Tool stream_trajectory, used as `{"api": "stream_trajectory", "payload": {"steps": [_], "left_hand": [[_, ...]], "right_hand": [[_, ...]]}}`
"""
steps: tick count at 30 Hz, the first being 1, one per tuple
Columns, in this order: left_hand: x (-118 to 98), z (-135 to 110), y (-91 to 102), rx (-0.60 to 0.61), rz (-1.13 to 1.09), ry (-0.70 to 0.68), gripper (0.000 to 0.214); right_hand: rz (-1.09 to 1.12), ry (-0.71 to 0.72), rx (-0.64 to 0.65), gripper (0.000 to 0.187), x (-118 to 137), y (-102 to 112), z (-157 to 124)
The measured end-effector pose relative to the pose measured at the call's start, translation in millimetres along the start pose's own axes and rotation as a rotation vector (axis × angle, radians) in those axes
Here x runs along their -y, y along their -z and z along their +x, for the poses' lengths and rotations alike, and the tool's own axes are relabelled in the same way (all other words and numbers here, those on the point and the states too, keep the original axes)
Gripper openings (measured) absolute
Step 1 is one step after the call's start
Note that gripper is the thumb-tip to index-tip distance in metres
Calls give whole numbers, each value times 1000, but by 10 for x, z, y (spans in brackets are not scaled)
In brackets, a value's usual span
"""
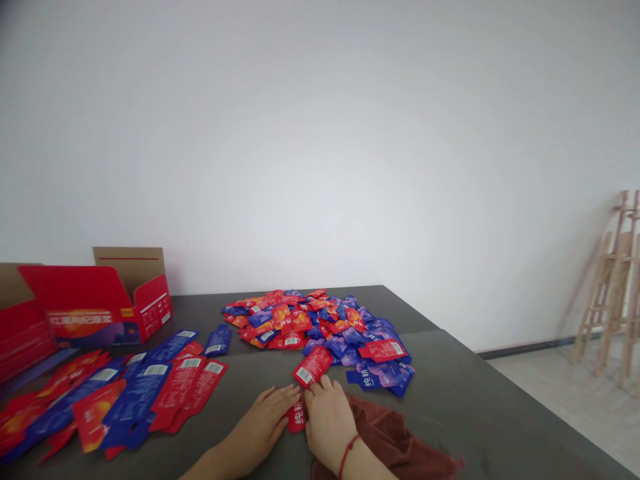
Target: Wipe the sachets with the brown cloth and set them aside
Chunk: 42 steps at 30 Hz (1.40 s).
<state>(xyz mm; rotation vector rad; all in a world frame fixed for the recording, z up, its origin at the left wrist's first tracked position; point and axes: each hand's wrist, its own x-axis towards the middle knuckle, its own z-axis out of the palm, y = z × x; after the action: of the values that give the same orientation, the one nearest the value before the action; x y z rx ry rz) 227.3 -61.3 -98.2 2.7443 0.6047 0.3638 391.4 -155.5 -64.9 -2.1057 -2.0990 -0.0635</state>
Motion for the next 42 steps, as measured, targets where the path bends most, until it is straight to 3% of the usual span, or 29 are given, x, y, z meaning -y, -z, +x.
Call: {"api": "stream_trajectory", "payload": {"steps": [4, 8, 14, 17, 21, 24, 31, 34, 36, 42], "left_hand": [[2, -34, 13, 10, -10, -15, 59], [1, -61, 32, 1, -9, -40, 59], [-32, -37, 70, 3, 15, -37, 58], [-47, -28, 81, 4, 25, -26, 58], [-43, -32, 77, -9, 39, -36, 57], [-34, -44, 78, -6, 63, -45, 58], [-73, -45, 114, -56, 118, -86, 49], [-106, -31, 120, -80, 122, -104, 26], [-115, -22, 119, -97, 98, -75, 22], [-16, 46, 60, -203, -336, 109, 27]], "right_hand": [[26, 88, 5, 40, 124, -8, -14], [110, 156, -25, 49, -125, -36, -186], [62, -53, -74, 48, -462, -62, -215], [48, -21, -67, 45, -329, -51, -177], [77, 127, -30, 45, 1, -25, -141], [91, 183, -23, 44, 54, 1, -139], [44, -117, -108, 46, -495, -47, -354], [27, -125, -130, 50, -600, -93, -437], [36, -108, -149, 52, -612, -98, -463], [80, -160, -240, 60, -582, 73, -463]]}}
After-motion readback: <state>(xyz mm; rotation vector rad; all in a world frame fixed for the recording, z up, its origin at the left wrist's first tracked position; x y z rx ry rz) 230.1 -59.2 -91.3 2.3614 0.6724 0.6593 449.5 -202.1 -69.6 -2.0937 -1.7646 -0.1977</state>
